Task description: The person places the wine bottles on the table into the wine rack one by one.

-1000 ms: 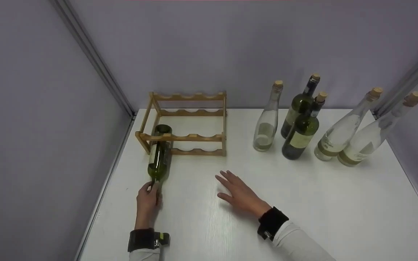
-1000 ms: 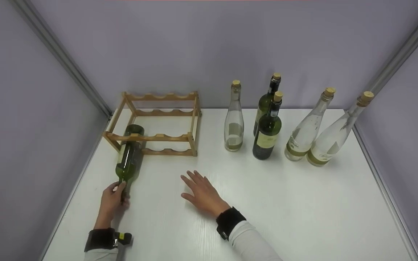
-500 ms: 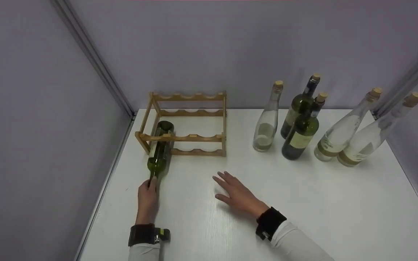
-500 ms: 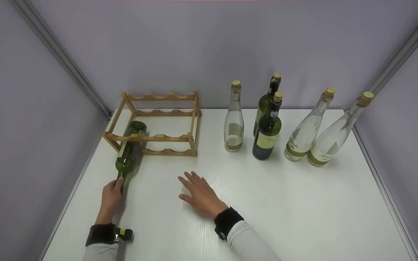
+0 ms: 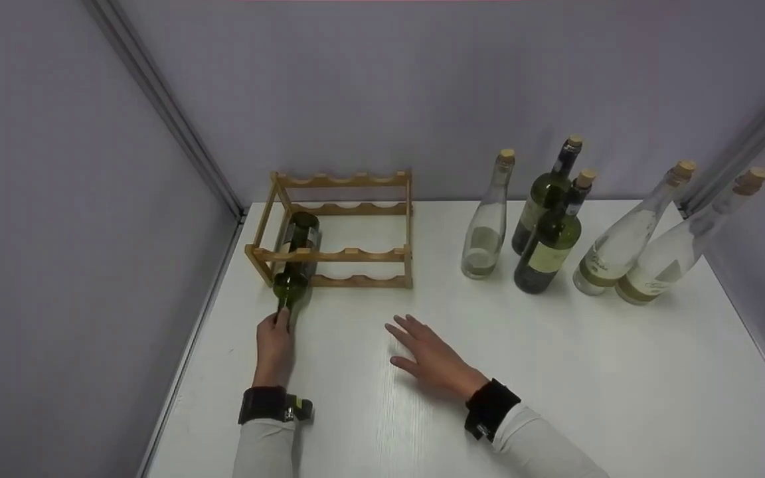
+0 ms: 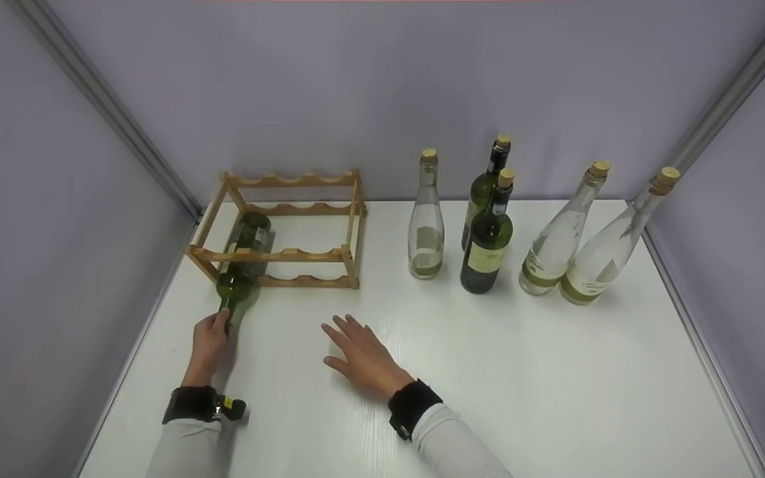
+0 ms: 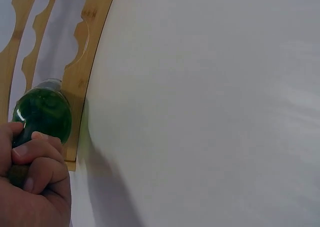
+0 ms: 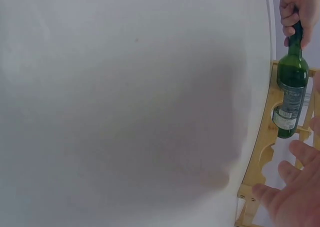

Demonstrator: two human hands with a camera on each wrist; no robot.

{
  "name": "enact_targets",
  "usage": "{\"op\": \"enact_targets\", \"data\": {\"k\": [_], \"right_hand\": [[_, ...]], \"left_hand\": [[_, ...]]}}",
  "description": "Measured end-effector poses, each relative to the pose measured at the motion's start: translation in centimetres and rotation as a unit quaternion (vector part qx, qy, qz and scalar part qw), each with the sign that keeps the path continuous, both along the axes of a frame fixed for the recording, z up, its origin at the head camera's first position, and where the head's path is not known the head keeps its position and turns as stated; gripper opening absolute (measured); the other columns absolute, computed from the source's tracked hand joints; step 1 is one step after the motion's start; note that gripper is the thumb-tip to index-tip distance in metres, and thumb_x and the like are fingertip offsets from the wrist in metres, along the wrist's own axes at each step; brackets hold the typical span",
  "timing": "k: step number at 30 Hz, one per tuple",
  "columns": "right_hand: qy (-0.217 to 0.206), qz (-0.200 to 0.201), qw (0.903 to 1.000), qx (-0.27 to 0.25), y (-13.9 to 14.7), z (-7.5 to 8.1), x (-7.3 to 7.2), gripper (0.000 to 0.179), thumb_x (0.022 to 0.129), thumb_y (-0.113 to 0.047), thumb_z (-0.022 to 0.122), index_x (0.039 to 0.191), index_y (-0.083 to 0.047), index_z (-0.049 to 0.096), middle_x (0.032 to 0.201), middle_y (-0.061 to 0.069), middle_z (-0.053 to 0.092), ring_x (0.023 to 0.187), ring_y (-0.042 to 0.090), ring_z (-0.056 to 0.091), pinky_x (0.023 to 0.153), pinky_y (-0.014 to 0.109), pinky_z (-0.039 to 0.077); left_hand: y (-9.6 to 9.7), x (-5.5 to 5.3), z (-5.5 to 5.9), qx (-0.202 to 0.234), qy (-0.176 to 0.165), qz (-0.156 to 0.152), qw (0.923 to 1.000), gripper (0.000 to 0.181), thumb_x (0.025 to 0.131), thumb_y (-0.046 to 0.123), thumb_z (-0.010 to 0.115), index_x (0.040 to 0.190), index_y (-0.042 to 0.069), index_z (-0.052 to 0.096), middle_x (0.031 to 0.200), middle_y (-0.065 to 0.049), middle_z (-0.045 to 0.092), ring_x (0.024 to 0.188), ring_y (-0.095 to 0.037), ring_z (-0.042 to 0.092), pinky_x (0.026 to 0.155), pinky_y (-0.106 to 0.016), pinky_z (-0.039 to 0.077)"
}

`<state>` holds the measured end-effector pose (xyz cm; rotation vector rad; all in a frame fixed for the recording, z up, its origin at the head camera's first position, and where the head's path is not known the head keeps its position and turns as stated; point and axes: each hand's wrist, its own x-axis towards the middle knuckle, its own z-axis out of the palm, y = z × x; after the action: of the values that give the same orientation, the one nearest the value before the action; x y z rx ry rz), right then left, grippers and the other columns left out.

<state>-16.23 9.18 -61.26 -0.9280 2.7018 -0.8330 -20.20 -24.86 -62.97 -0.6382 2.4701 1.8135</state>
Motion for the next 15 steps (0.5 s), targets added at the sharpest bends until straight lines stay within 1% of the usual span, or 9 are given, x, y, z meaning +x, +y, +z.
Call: {"op": "enact_targets", "data": {"k": [3,7,9,12,15], "right_hand": [[0.006,0.001,1.0,0.001,0.0,0.0,0.1,0.064,0.101,-0.048,0.049,0.156,-0.021,0.028,0.16,0.006,0.023,0.147,0.026,0.015,0.114,0.046,0.021],[0.01,0.0,0.9999,-0.002,0.1,-0.2,0.1,0.064,0.101,-0.046,0.05,0.156,-0.021,0.028,0.16,0.006,0.023,0.147,0.026,0.015,0.114,0.046,0.022],[0.011,0.0,0.9999,-0.002,0.1,-0.2,0.1,0.064,0.102,-0.046,0.05,0.156,-0.021,0.028,0.16,0.007,0.023,0.147,0.027,0.015,0.114,0.046,0.022],[0.01,-0.001,0.9999,0.002,0.1,-0.2,0.1,0.064,0.101,-0.047,0.049,0.156,-0.021,0.028,0.16,0.006,0.023,0.147,0.026,0.015,0.114,0.046,0.022],[0.011,0.0,0.9999,0.002,0.0,-0.1,0.1,0.065,0.101,-0.048,0.049,0.156,-0.021,0.028,0.16,0.006,0.023,0.147,0.026,0.015,0.114,0.046,0.022]], "left_hand": [[0.0,-0.6,0.1,0.019,0.006,0.001,0.9998,0.047,0.107,0.036,0.036,0.108,-0.005,0.057,0.079,-0.003,0.038,0.07,-0.017,0.04,0.06,-0.031,0.033],[0.1,-1.2,0.3,0.025,0.016,0.001,0.9996,0.047,0.107,0.034,0.037,0.115,-0.006,0.059,0.081,-0.004,0.037,0.072,-0.019,0.039,0.061,-0.032,0.032],[0.2,-1.4,0.4,0.025,0.02,-0.001,0.9995,0.047,0.107,0.034,0.038,0.116,-0.007,0.059,0.081,-0.004,0.037,0.073,-0.019,0.039,0.062,-0.032,0.032],[0.4,-1.8,0.4,0.042,0.026,-0.001,0.9988,0.047,0.107,0.035,0.038,0.113,-0.007,0.059,0.08,-0.003,0.039,0.072,-0.019,0.04,0.062,-0.031,0.033],[0.6,-2.2,0.6,0.049,0.034,0.001,0.9982,0.047,0.107,0.036,0.039,0.106,-0.007,0.058,0.076,-0.002,0.04,0.068,-0.018,0.04,0.06,-0.03,0.033]]}}
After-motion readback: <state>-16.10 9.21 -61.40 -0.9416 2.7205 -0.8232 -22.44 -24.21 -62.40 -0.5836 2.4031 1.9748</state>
